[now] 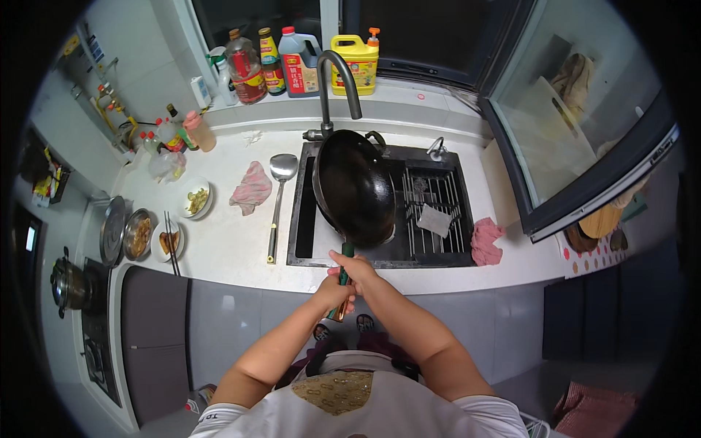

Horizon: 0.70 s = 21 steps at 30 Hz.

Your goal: The person transfers cooked food from a pan into bowls with a spatula, washes the pan and spatula in a sink using a sponge, places lids on pots, takes a bowl from a drawer, and ladles soup from a pot into the bowl.

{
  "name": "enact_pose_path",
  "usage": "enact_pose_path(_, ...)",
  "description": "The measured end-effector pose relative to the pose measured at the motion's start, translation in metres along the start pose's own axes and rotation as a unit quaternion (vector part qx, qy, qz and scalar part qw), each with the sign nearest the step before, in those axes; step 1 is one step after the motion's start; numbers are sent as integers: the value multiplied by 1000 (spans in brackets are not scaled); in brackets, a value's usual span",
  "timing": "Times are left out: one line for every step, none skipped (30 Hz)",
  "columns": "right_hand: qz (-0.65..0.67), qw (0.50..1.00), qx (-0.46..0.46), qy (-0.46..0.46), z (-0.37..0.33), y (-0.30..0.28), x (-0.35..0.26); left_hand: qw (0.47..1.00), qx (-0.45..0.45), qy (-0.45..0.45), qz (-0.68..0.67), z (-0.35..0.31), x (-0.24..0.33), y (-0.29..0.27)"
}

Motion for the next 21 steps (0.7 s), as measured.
enact_pose_path(-4,1000,-8,1,2,1,-2,1000,19,3,12,-2,4,1)
enact_pose_path(-6,1000,-15,-2,2,1,-6,999,38,5,25,-5,10,3)
enact_pose_path(-9,1000,-19,-3,-4,0,-9,998,54,4,35,-8,13,5)
enact_pose_path(-11,1000,-22,-3,-10,-1,-12,998,55,12,24,-9,16,8)
enact_pose_path(-5,999,-32,4,-15,-2,-15,998,55,20,14,-10,18,10)
enact_pose_path(1,999,-41,10,-21,-4,-20,998,55,30,4,-10,20,14)
enact_pose_path(7,999,-50,15,-24,-6,-23,998,48,32,-17,-9,19,17)
enact_pose_path(30,998,-61,15,-17,-11,-18,998,40,35,-38,-7,16,19)
enact_pose_path(42,996,-70,28,-19,-14,-18,997,31,35,-61,-7,12,22)
enact_pose_path(54,994,-80,41,-21,-16,-19,996,25,43,-73,-7,10,24)
enact_pose_path(67,992,-89,55,-23,-18,-18,995,19,51,-84,-7,9,26)
enact_pose_path(62,992,-96,61,-24,-18,-18,993,15,62,-96,-8,10,27)
enact_pose_path(52,993,-92,53,-27,-18,-17,993,9,62,-105,-10,9,28)
enact_pose_path(42,994,-89,46,-32,-17,-16,992,3,62,-114,-14,9,30)
enact_pose_path(29,995,-86,35,-35,-15,-16,990,-3,67,-124,-16,10,30)
enact_pose_path(31,996,-81,14,-37,-13,-12,989,-13,71,-126,-22,8,31)
enact_pose_path(32,996,-85,15,-43,-10,-5,990,-17,66,-123,-32,6,31)
enact_pose_path(32,996,-87,17,-50,-9,1,990,-23,62,-121,-44,4,31)
enact_pose_path(34,995,-88,18,-58,-7,9,991,-30,58,-119,-57,1,32)
enact_pose_path(55,996,-76,-8,-65,-2,19,990,-38,64,-119,-71,-2,31)
enact_pose_path(32,996,-84,-1,-79,7,25,989,-42,73,-125,-87,-8,28)
Point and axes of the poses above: each hand's wrist, its own z-axis towards the middle knuckle, its own y-axis out of the palm, x = y × z, the point moved 4 cm from there along z, towards the middle knuckle, and after that the axes turned 10 degrees about z, right-handed, at the moved point
